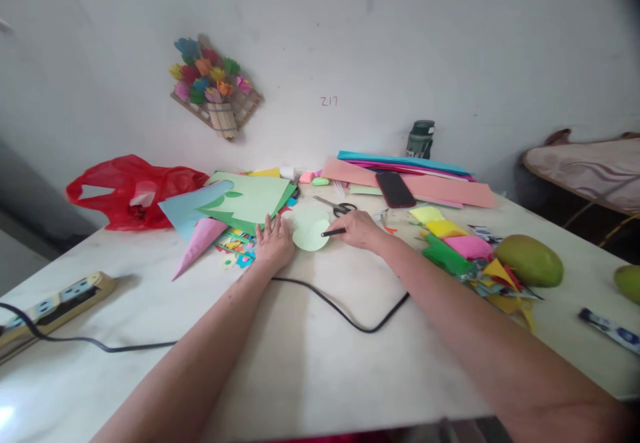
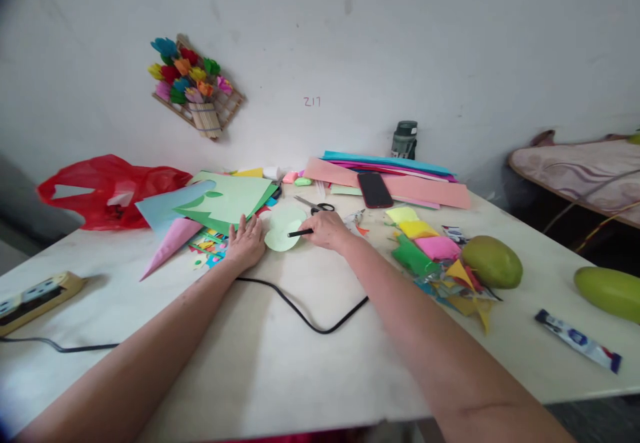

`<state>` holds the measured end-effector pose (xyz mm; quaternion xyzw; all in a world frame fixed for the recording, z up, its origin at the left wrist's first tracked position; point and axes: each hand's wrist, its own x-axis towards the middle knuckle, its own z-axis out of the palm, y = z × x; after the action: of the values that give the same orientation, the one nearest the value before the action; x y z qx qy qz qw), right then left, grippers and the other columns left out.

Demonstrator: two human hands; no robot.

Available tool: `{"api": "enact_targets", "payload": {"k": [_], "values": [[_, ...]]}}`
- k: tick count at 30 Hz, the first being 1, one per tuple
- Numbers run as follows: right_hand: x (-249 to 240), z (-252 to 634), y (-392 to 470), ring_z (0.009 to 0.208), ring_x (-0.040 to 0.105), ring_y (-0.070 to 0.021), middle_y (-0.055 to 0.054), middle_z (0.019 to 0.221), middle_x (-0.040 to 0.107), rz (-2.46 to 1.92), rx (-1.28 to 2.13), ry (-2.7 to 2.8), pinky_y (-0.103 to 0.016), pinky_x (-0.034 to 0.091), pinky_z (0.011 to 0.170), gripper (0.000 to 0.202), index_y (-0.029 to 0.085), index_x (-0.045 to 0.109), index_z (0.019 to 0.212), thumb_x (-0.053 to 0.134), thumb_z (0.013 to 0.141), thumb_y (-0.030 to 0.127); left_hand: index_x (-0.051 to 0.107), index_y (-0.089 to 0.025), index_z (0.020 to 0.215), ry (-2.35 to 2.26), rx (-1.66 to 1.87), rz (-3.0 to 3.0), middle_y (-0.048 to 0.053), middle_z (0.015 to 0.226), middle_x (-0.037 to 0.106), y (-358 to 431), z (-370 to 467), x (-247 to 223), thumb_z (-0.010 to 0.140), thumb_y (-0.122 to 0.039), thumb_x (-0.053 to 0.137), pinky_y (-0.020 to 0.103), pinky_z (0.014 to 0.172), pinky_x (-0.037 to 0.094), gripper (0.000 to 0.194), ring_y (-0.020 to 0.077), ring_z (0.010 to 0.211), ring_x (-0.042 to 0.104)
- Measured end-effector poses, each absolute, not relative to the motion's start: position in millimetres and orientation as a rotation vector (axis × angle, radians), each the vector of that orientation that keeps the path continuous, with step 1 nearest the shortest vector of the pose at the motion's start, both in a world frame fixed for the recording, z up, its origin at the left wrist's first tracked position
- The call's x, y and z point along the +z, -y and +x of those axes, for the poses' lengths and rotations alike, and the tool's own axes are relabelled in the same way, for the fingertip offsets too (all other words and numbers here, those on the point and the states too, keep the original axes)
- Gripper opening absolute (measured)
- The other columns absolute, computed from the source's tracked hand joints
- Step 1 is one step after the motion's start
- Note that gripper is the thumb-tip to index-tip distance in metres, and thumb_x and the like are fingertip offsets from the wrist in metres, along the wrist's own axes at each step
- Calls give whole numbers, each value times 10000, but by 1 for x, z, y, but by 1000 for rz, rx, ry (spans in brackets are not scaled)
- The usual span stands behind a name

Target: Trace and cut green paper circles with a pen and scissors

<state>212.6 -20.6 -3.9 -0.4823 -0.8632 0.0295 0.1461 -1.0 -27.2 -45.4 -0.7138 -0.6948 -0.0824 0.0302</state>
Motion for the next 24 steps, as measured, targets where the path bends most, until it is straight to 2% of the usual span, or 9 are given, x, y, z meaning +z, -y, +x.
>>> {"api": "enact_targets", "payload": {"k": [4,8,11,13,15,17,19,21,24], "values": [[-5,211,25,862,624,-149,18,923,707,-1394,60,2562,-225,404,675,246,298,690,968,553,770,246,417,-148,1317,2177,-370,-2144,36,1423,334,39,-1,-37,886,-283,262,465,1088,125,477,263,1346,148],[-8,208,30,838,616,-144,8,902,703,-1353,34,2638,-213,387,645,205,280,704,913,559,768,263,511,-207,1230,2067,-494,-2167,19,1358,437,46,2,-31,880,-355,327,441,1078,191,423,230,1303,281],[-6,206,34,817,614,-154,-9,879,698,-1286,-8,2727,-214,381,623,208,283,703,909,582,741,270,484,-226,1261,1735,-413,-2392,9,1376,410,51,8,-34,863,-420,373,433,1097,121,456,213,1330,221],[1,205,37,825,612,-162,-17,889,694,-1247,-43,2694,-219,387,642,236,281,692,939,579,736,245,431,-237,1307,1548,-290,-2558,2,1398,372,55,12,-38,880,-461,324,452,1098,77,494,210,1340,190],[13,204,38,860,606,-172,-39,919,687,-1249,-71,2501,-229,396,684,222,233,687,934,534,774,237,373,-233,1346,1518,-195,-2639,17,1420,327,59,15,-41,907,-444,253,462,1094,63,502,196,1334,211],[25,204,39,869,602,-177,-64,904,681,-1266,-61,2194,-244,404,706,288,180,678,896,427,856,316,338,-229,1366,1532,-159,-2653,25,1433,296,61,16,-42,914,-431,230,487,1087,39,507,202,1337,198],[31,202,38,816,615,-175,-63,761,674,-1312,71,1956,-247,416,690,441,168,670,828,328,889,440,340,-237,1367,1534,-174,-2642,18,1431,299,62,15,-42,909,-440,242,524,1075,15,510,228,1345,163],[29,200,36,669,625,-159,-45,571,620,-1377,338,1791,-238,431,619,548,168,660,752,273,872,538,366,-254,1354,1516,-215,-2627,8,1417,331,62,14,-42,900,-455,263,555,1064,4,507,255,1348,139],[13,193,31,417,552,-119,-20,446,550,-1364,848,1548,-225,423,457,566,146,623,717,278,852,574,427,-240,1319,1456,-279,-2587,18,1383,395,62,12,-43,890,-464,291,555,1066,-6,503,272,1347,132]]}}
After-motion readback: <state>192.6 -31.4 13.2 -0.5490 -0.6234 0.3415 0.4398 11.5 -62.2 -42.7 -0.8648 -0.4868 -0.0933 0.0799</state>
